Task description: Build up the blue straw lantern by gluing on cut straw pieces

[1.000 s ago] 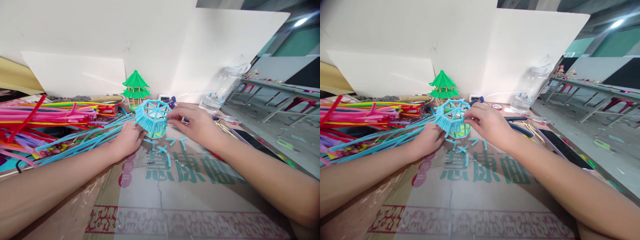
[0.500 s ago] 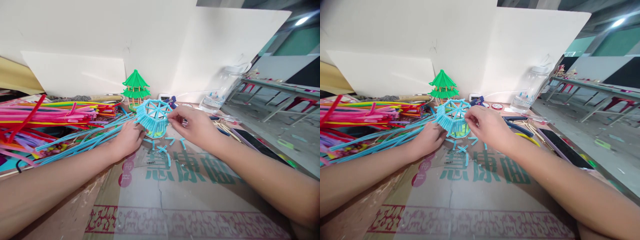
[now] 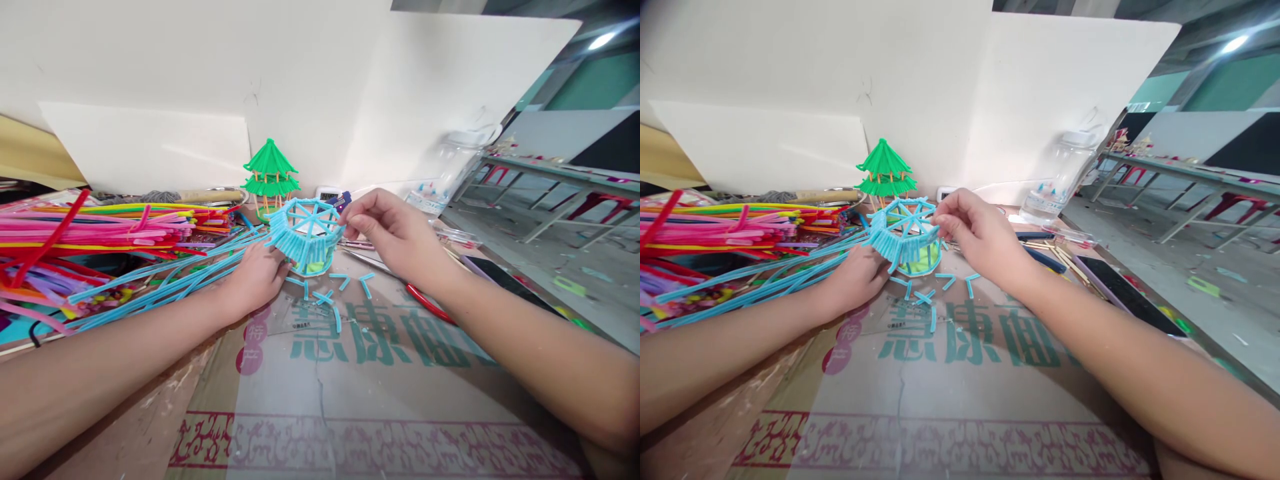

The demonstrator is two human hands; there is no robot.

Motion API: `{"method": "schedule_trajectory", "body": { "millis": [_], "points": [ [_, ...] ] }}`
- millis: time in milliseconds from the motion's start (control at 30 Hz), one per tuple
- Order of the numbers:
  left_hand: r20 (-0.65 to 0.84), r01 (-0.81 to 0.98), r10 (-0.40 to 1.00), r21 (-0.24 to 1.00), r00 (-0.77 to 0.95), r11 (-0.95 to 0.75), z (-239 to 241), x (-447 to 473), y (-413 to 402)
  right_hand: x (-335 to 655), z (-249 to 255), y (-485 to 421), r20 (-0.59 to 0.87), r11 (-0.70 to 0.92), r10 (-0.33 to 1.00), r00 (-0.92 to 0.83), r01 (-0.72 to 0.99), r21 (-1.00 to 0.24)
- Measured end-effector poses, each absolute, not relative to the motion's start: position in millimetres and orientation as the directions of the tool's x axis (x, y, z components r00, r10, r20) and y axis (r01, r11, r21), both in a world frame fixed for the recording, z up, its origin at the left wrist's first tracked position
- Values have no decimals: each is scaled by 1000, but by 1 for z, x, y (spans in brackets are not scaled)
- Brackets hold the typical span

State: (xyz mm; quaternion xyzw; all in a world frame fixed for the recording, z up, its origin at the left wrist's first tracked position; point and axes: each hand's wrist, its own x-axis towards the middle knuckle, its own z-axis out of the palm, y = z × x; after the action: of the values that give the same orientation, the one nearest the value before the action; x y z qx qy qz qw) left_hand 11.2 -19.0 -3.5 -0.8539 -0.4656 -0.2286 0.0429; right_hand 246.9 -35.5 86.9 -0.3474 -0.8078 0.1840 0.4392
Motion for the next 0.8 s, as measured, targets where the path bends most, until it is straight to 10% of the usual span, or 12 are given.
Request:
{"method": "schedule_trajectory", "body": {
  "millis": [233,533,800],
  "points": [
    [428,818,774,126,466,-562,-4,11,-19,252,97,-34,478,574,798,-367,221,-789],
    [457,809,755,120,470,-576,-6,10,-18,253,86,-28,558,677,707,-434,643,-358],
    [463,814,751,101,470,-572,-8,9,-16,255,86,-22,504,667,734,-455,622,-410]
  ]
}}
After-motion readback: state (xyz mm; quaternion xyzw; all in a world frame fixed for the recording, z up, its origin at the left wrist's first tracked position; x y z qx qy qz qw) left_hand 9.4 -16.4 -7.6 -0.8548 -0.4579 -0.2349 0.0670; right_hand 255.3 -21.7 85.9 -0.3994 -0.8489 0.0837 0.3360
